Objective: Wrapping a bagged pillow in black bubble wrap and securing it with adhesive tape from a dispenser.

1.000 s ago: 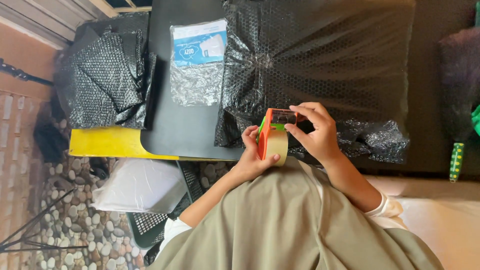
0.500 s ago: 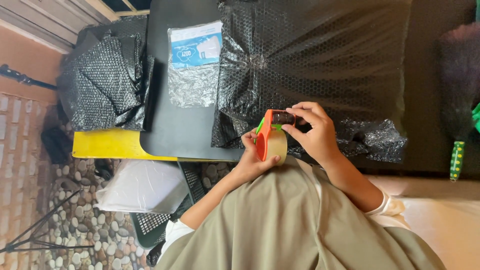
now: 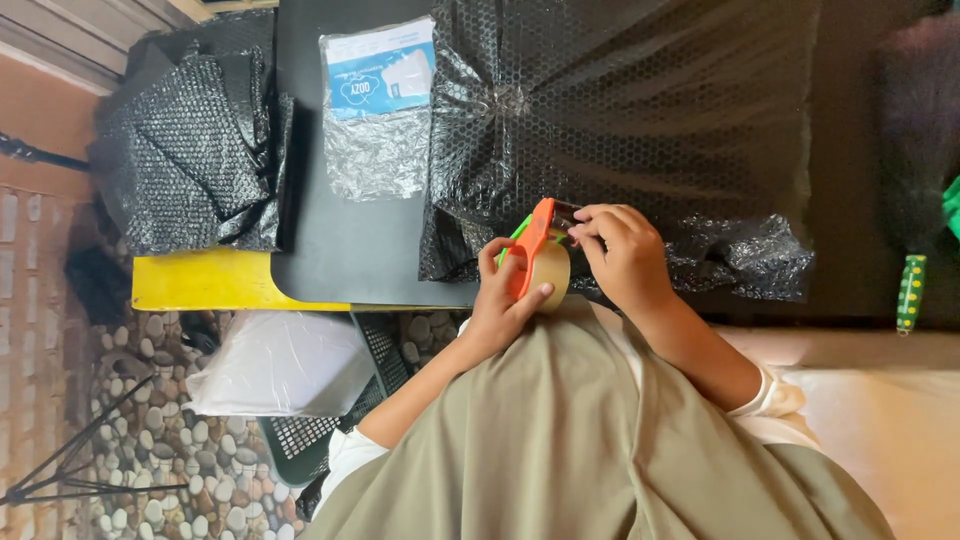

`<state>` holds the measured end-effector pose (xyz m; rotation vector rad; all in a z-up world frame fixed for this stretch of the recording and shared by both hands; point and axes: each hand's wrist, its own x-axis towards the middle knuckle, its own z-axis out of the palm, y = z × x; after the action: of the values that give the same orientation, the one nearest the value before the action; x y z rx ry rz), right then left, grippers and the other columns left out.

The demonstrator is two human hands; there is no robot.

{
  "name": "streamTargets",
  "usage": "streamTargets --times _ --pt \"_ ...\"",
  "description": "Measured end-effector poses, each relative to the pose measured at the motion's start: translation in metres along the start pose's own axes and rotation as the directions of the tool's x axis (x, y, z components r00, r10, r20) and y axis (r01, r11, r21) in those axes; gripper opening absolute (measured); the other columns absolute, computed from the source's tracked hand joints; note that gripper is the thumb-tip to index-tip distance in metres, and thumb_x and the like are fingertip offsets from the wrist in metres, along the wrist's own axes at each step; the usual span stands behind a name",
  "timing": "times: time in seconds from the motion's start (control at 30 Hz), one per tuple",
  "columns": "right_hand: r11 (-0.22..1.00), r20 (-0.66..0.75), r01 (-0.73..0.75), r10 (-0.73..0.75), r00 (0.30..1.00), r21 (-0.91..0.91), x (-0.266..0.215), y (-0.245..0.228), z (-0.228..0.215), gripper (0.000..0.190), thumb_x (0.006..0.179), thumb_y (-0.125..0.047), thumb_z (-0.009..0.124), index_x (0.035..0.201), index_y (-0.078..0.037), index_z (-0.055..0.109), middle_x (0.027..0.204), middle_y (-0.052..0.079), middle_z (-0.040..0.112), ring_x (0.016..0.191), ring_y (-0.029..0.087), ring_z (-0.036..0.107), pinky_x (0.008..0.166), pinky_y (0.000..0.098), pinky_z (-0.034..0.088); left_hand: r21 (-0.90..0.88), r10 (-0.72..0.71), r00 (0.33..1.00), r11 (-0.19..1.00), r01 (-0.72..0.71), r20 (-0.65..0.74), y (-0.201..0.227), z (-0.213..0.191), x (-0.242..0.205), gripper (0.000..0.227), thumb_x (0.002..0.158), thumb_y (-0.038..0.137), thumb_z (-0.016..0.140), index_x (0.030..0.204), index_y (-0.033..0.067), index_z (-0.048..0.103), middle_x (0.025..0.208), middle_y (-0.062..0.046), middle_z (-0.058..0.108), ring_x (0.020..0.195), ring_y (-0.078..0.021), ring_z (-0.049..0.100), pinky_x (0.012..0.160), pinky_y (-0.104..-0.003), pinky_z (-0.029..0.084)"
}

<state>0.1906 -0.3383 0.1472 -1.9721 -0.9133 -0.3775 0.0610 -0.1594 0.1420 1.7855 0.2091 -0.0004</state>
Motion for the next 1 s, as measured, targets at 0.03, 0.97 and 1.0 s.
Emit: streamTargets --times 0.03,0.97,1.0 --pt "0.998 0.047 0.000 0.003 0.999 -0.064 -0.004 0.003 0.001 0.012 0.088 0.001 0.082 0.085 -0.004 0.071 0.098 0.008 0.076 0.088 0.026 0.073 0.079 0.0333 0.058 0.022 0.005 1.000 1.000 -0.004 -0.023 -0.003 0.000 0.000 0.045 0.093 0.044 0.075 0.103 0.0077 0.050 0.149 -0.018 0.029 0.133 -0.0568 0.046 0.109 -0.060 0.043" --pt "0.809 0.129 -0.511 0.496 0.859 0.290 -0.008 -0.053 -0.059 0.021 0.085 -0.001 0.088 0.082 0.001 0.067 0.075 0.011 0.072 0.064 0.007 0.060 0.058 0.0226 0.052 0.083 0.051 0.994 0.995 -0.059 0.102 -0.127 -0.031 0.000 0.040 0.099 0.043 0.063 0.080 0.0077 0.060 0.076 -0.013 0.054 0.074 -0.0370 0.056 0.070 -0.044 0.048" --pt "0.806 0.123 -0.516 0.503 0.855 0.290 -0.008 -0.052 -0.066 0.021 0.085 -0.001 0.088 0.082 0.001 0.067 0.075 0.011 0.072 0.064 0.007 0.060 0.058 0.0226 0.052 0.084 0.049 0.993 0.995 -0.059 0.111 -0.113 -0.033 -0.002 0.040 0.099 0.043 0.063 0.080 0.0077 0.060 0.076 -0.013 0.054 0.074 -0.0370 0.056 0.070 -0.044 0.048"
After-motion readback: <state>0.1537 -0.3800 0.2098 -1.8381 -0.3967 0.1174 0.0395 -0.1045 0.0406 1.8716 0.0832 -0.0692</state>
